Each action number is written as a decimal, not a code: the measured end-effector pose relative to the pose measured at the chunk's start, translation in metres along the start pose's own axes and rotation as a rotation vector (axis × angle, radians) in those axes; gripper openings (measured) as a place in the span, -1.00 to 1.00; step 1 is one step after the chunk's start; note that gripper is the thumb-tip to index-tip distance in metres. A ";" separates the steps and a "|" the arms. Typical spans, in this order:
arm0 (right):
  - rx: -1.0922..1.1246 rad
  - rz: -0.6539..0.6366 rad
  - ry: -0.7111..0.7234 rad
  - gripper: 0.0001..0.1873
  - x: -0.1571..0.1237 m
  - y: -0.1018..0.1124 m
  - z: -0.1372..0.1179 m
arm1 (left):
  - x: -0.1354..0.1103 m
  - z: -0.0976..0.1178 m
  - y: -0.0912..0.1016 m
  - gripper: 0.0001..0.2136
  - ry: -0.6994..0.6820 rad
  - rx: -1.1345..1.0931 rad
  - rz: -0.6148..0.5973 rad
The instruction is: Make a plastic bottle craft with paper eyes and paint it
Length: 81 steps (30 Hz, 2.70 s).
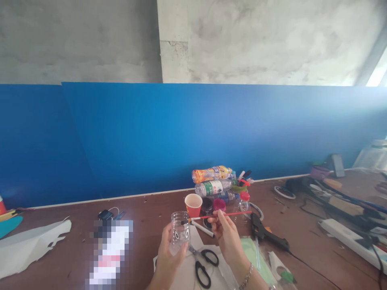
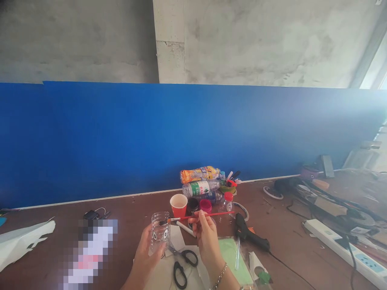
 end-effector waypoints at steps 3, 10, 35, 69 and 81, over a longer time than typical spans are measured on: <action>-0.001 -0.007 -0.004 -0.72 0.001 0.001 0.001 | 0.000 -0.001 0.000 -0.48 0.026 -0.006 -0.037; 0.004 -0.011 0.002 -0.71 0.002 0.001 0.000 | 0.004 -0.014 -0.002 -0.44 0.045 0.016 -0.074; 0.045 -0.019 -0.007 -0.74 0.005 0.005 0.000 | -0.004 -0.004 -0.001 -0.46 0.063 -0.148 -0.077; 0.087 0.017 0.024 -0.75 0.007 0.005 -0.009 | -0.007 -0.002 -0.006 -0.53 0.197 -0.766 -0.316; 0.090 -0.142 -0.024 -0.78 -0.007 -0.015 -0.011 | -0.002 -0.012 -0.005 -0.53 0.222 -0.781 -0.242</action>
Point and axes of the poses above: each hand's wrist, its own x-axis towards the middle knuckle, its own y-axis out of the back of the hand, z = x × y, the point moved 6 cm from there along x, towards the middle knuckle, and after that the axes turned 5 degrees about x, right-handed, at the moved point
